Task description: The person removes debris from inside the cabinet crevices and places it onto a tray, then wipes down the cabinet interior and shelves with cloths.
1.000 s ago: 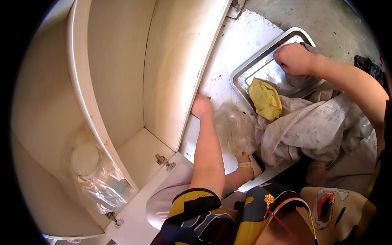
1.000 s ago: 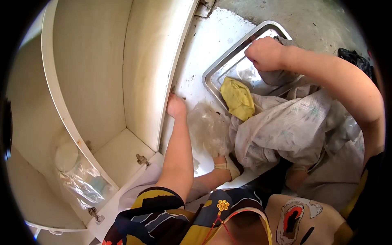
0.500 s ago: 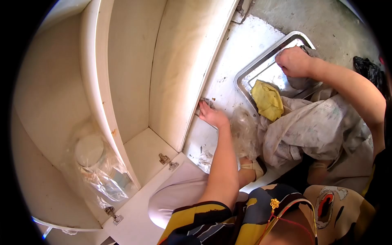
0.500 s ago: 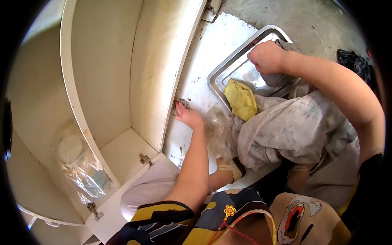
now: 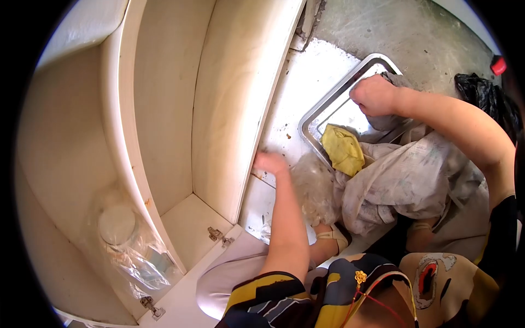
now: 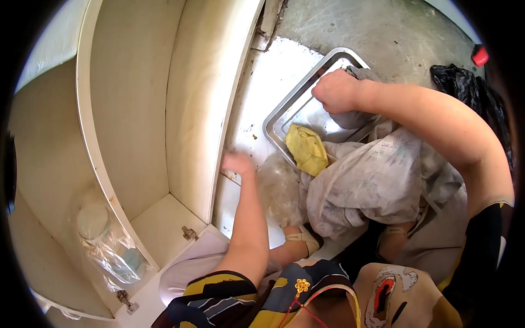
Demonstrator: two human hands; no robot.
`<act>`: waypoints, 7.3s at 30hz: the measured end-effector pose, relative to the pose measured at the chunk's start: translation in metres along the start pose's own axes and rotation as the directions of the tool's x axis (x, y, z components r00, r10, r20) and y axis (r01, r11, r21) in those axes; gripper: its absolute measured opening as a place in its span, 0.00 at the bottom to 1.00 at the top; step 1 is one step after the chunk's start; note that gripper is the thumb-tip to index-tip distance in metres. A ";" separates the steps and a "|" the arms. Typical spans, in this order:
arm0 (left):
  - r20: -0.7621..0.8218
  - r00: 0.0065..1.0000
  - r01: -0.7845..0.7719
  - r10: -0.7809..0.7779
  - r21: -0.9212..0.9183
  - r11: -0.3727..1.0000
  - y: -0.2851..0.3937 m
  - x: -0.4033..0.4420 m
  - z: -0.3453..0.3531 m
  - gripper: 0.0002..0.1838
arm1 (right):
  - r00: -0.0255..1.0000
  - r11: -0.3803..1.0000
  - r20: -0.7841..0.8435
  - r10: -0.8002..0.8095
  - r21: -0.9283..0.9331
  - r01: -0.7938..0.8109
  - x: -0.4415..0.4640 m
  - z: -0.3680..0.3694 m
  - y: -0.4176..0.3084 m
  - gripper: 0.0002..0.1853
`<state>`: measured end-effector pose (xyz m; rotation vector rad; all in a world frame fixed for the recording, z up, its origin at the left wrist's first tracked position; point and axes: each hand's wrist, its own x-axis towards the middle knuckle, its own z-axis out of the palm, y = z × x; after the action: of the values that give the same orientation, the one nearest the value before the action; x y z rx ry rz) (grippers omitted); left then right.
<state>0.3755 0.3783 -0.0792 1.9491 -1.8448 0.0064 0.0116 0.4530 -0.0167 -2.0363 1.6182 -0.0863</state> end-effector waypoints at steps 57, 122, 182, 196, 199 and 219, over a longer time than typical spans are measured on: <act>0.770 0.613 0.751 0.176 -0.638 0.173 0.274 0.048 0.016 0.23 | 0.498 0.567 -0.512 0.700 0.822 0.049 0.071 -0.064 0.015 0.16; 0.862 0.492 0.866 0.125 -0.499 0.031 0.252 0.048 0.029 0.11 | 0.281 0.389 -0.401 0.872 0.916 0.099 0.140 -0.104 0.111 0.14; 0.853 0.522 0.853 0.000 -0.522 -0.009 0.234 0.041 0.020 0.11 | 0.238 0.827 -0.800 0.550 0.483 -0.289 0.108 -0.107 0.097 0.08; 0.850 0.527 0.847 -0.009 -0.526 -0.074 0.228 0.051 0.026 0.07 | 0.744 0.754 -0.579 0.333 -0.311 -0.579 0.136 -0.102 0.085 0.07; 0.850 0.527 0.847 -0.003 -0.525 -0.077 0.224 0.050 0.027 0.10 | 0.761 0.836 -0.580 0.290 -0.234 -0.497 0.138 -0.094 0.087 0.07; 0.844 0.536 0.842 -0.031 -0.536 -0.056 0.228 0.041 0.017 0.10 | 0.516 0.890 -0.756 0.401 0.188 -0.415 0.108 -0.094 0.083 0.14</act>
<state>0.1585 0.3342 -0.0094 1.3536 -0.5821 -1.8725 -0.0660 0.3075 -0.0015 -1.6117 2.6004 -0.9149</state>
